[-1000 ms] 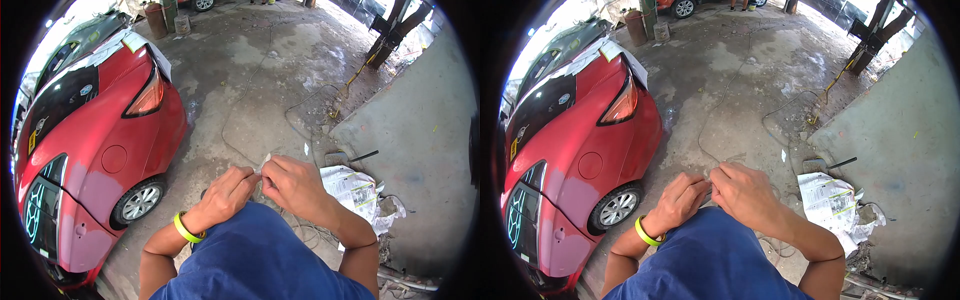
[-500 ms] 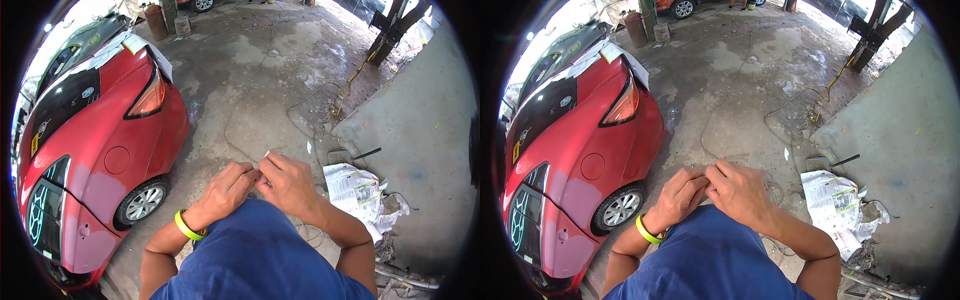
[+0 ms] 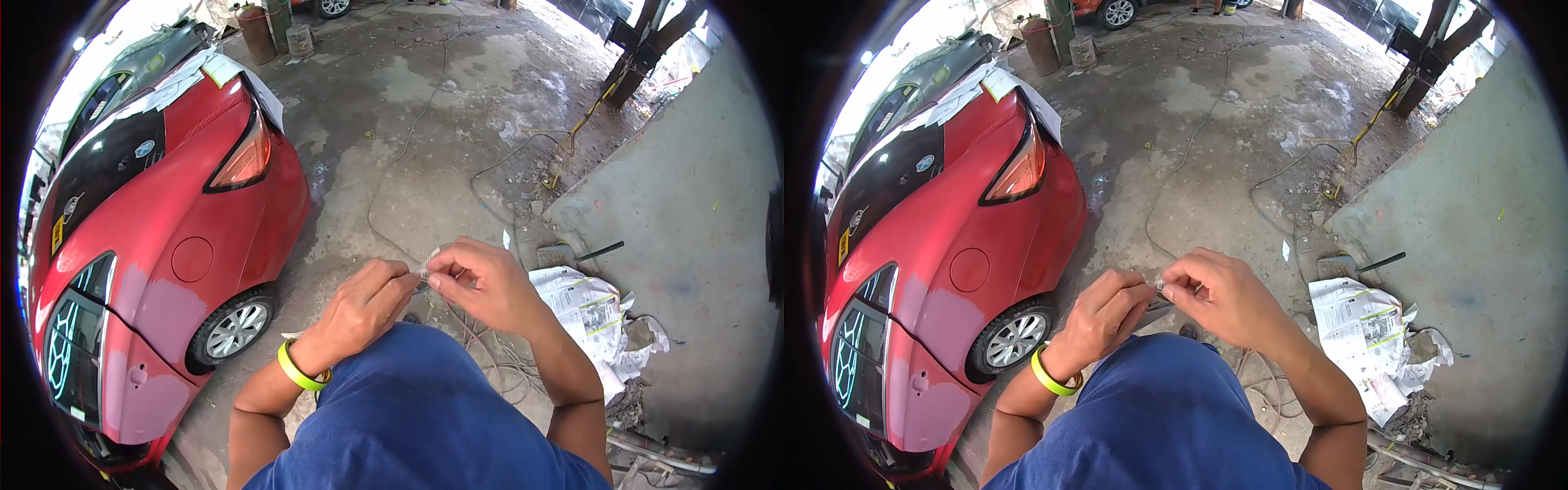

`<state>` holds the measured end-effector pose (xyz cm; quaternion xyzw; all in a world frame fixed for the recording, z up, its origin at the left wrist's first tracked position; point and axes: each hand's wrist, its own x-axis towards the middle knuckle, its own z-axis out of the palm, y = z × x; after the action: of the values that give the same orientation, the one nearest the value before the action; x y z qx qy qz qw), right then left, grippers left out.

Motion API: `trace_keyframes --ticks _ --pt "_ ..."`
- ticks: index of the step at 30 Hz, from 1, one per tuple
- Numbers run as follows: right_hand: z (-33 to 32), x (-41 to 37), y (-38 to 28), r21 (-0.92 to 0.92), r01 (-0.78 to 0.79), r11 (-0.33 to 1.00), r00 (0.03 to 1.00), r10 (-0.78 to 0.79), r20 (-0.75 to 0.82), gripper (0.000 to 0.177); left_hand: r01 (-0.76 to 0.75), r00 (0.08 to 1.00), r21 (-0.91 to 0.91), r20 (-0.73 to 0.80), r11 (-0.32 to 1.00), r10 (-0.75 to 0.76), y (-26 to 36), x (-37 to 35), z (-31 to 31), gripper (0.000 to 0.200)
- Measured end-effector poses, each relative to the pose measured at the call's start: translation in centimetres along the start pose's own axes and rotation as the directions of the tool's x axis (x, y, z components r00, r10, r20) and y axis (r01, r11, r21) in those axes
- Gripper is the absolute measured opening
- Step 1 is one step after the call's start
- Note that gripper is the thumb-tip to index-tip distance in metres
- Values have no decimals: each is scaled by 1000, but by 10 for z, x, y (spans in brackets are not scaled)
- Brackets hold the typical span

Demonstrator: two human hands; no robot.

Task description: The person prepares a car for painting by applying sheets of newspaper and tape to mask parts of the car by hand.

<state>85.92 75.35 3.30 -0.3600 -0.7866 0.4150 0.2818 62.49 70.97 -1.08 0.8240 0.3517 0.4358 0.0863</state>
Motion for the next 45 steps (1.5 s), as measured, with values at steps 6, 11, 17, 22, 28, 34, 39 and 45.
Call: trace_keyframes --ticks 6,11,17,22,28,34,39,45 --pt "0 0 -8 -26 -106 994 993 107 45 12 75 997 -111 -11 991 -76 1 1 8 26" --pt "6 -3 0 21 -130 991 991 129 26 12 23 1000 -68 -8 997 -24 -3 -1 13 25" --pt "29 -7 9 81 -143 986 983 151 -103 13 32 999 37 -39 999 -31 1 -9 22 26" --pt "24 -8 28 220 -230 948 973 224 55 15 89 995 -28 -46 996 -91 2 -18 31 25" --pt "-10 3 14 118 -375 919 867 303 396 12 159 960 -205 260 966 -103 -2 -9 5 17" --pt "-37 18 6 27 -336 941 670 219 709 11 325 909 -455 393 829 -141 6 4 -8 11" --pt "-21 7 9 -52 117 992 790 -62 609 10 529 826 -535 503 658 -254 9 -1 -16 11" --pt "-9 0 17 -7 63 998 923 -55 382 10 622 771 -512 530 592 -353 7 -9 -28 14"
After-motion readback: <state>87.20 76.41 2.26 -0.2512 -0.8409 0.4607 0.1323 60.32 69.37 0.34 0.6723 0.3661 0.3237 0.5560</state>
